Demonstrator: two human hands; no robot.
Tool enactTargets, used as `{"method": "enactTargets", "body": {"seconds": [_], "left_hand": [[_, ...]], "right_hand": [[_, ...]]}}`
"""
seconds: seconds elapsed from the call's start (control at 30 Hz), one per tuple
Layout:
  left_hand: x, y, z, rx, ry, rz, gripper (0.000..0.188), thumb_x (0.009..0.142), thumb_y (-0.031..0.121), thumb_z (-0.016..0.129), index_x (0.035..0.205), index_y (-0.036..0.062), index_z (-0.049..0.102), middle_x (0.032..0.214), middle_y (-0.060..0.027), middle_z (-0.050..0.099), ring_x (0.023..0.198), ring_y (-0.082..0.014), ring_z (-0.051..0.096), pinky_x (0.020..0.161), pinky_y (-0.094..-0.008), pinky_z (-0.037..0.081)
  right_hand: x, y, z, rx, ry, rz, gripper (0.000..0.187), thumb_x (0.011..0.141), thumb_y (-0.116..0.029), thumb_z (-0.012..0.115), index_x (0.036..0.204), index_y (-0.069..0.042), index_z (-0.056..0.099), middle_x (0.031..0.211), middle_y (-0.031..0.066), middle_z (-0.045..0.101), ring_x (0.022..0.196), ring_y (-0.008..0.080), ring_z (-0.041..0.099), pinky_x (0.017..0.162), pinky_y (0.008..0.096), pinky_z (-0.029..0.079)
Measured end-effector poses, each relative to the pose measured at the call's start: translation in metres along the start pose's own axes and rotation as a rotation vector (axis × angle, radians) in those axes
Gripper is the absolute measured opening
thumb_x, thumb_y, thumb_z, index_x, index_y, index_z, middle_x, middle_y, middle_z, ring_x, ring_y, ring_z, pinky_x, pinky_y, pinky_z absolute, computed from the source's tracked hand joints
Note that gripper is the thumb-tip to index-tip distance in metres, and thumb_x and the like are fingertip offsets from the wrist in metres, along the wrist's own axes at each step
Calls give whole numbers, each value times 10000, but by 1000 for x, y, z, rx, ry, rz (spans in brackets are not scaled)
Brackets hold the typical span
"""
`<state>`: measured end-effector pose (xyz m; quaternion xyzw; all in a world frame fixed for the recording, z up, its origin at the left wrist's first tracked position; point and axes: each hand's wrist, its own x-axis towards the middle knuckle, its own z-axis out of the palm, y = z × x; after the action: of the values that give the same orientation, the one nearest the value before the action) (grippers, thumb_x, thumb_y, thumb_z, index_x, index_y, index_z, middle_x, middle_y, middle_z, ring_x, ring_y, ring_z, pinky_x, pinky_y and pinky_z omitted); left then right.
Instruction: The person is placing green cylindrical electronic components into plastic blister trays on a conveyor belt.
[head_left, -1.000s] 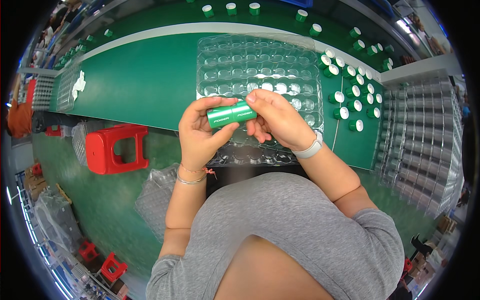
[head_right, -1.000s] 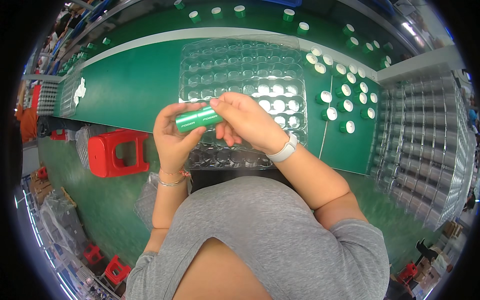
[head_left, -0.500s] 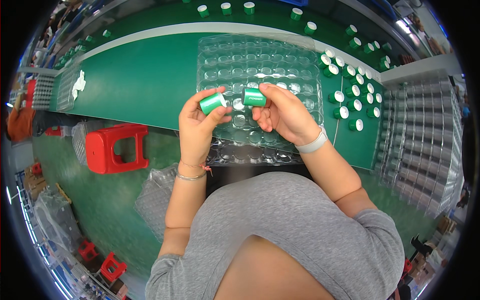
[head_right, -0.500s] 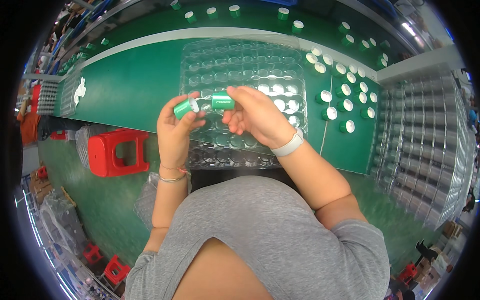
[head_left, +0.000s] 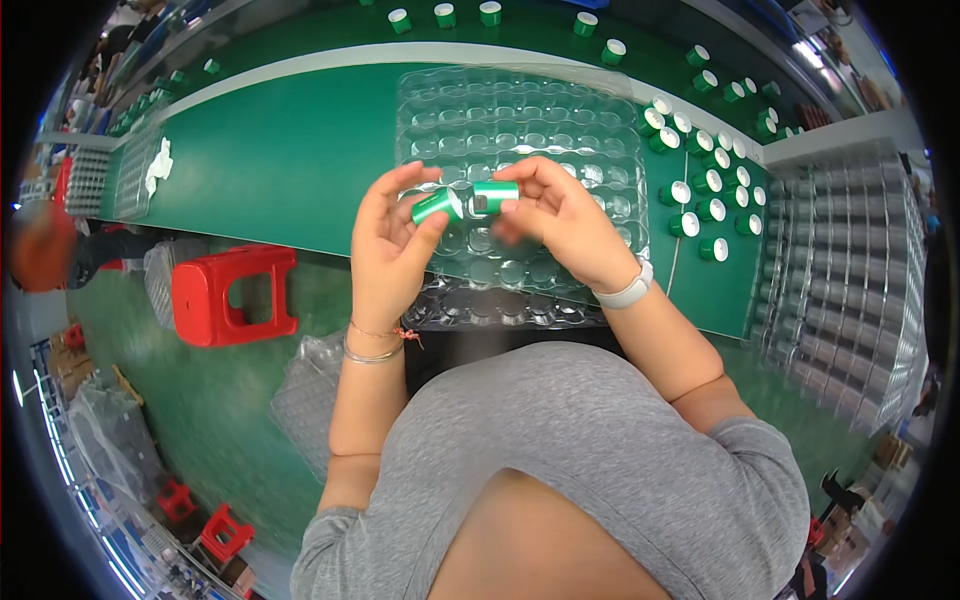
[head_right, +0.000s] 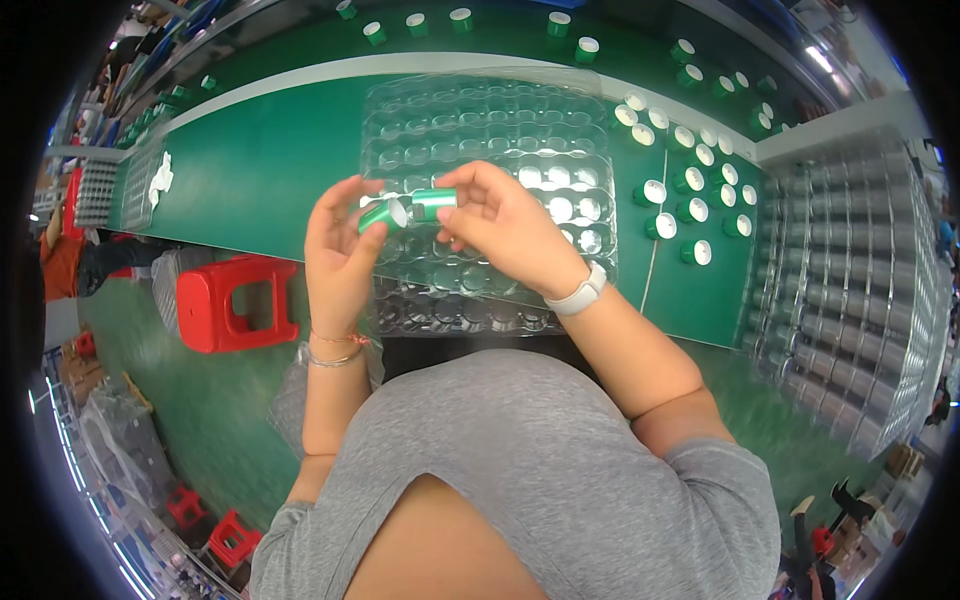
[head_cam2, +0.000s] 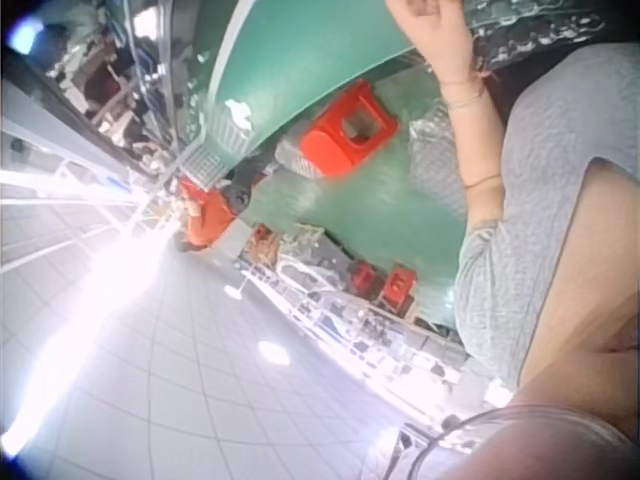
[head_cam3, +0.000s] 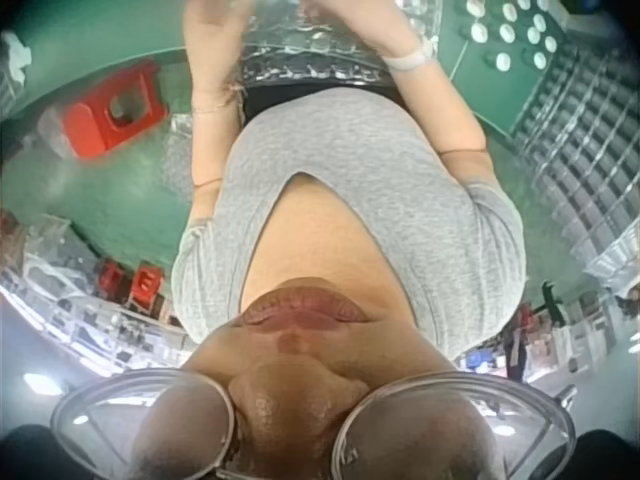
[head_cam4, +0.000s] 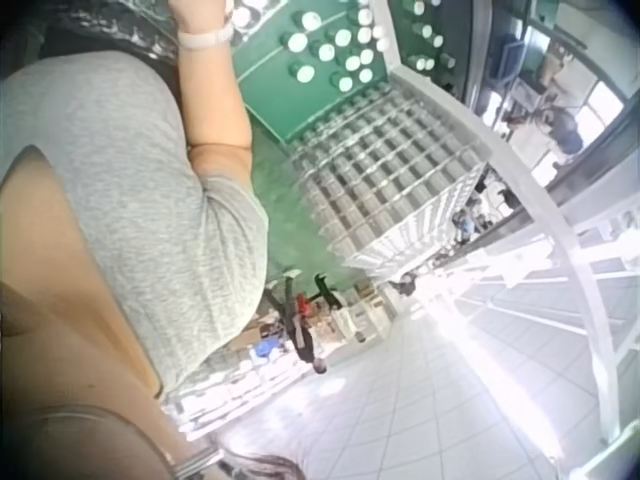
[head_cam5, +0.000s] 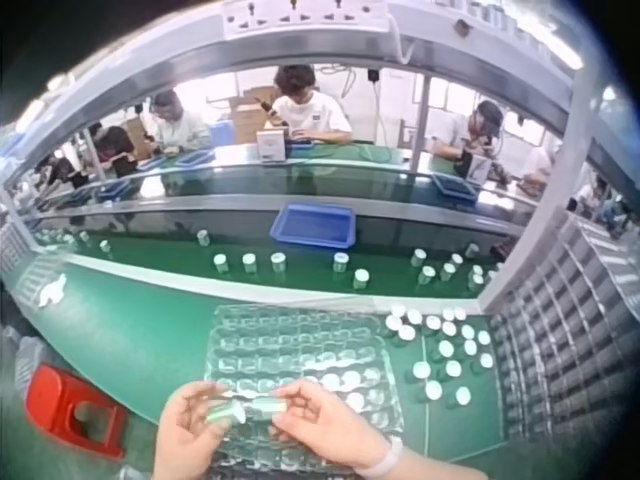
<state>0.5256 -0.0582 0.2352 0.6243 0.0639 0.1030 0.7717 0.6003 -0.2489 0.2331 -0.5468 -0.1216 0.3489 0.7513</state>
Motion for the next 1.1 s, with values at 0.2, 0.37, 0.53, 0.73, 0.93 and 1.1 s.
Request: {"method": "enactTargets", "body": {"seconds": [0.2, 0.37, 0.53, 0.73, 0.93, 1.1], "left_hand": [[-1, 9, -6, 118, -82, 182, 624, 742, -162, 685, 1294, -9, 439, 1161, -152, 575, 1099, -227, 580, 917, -329, 512], [-2, 9, -5, 105, -105, 232, 641, 717, -162, 705, 1283, -10, 447, 1123, -150, 595, 1103, -239, 589, 933, -336, 509], [-2, 10, -3, 127, -110, 229, 635, 716, -168, 697, 1279, -12, 450, 1122, -153, 598, 1098, -241, 594, 939, -339, 508], [-3, 8, -4, 136, -100, 223, 617, 717, -166, 695, 1266, -15, 456, 1128, -153, 601, 1102, -239, 595, 948, -341, 504], [-3, 6, -4, 137, -105, 238, 609, 716, -166, 697, 1257, -19, 456, 1133, -152, 603, 1101, -240, 597, 947, -339, 506], [-2, 6, -4, 127, -113, 257, 614, 717, -166, 696, 1261, -16, 454, 1134, -156, 604, 1100, -243, 598, 945, -342, 508]], "right_hand": [[-4, 0, 8, -82, -70, -152, 340, 863, 81, 589, 1181, -13, 511, 1209, 82, 516, 1110, 152, 546, 920, 292, 479], [-3, 2, 9, -115, -78, -205, 343, 859, 92, 580, 1179, -14, 512, 1207, 85, 524, 1122, 164, 546, 951, 302, 463], [-3, 4, 9, -92, -93, -250, 347, 858, 105, 563, 1179, -16, 512, 1217, 92, 519, 1144, 172, 538, 975, 312, 455], [-3, 3, 10, -107, -100, -239, 346, 857, 108, 555, 1178, -16, 512, 1233, 99, 504, 1173, 191, 529, 1003, 326, 446], [-3, 4, 9, -119, -98, -256, 346, 858, 118, 543, 1177, -14, 513, 1244, 106, 493, 1183, 198, 520, 1009, 333, 443], [-3, 4, 10, -152, -96, -295, 344, 855, 132, 530, 1168, -9, 513, 1242, 118, 487, 1194, 211, 509, 1009, 340, 445]]}}
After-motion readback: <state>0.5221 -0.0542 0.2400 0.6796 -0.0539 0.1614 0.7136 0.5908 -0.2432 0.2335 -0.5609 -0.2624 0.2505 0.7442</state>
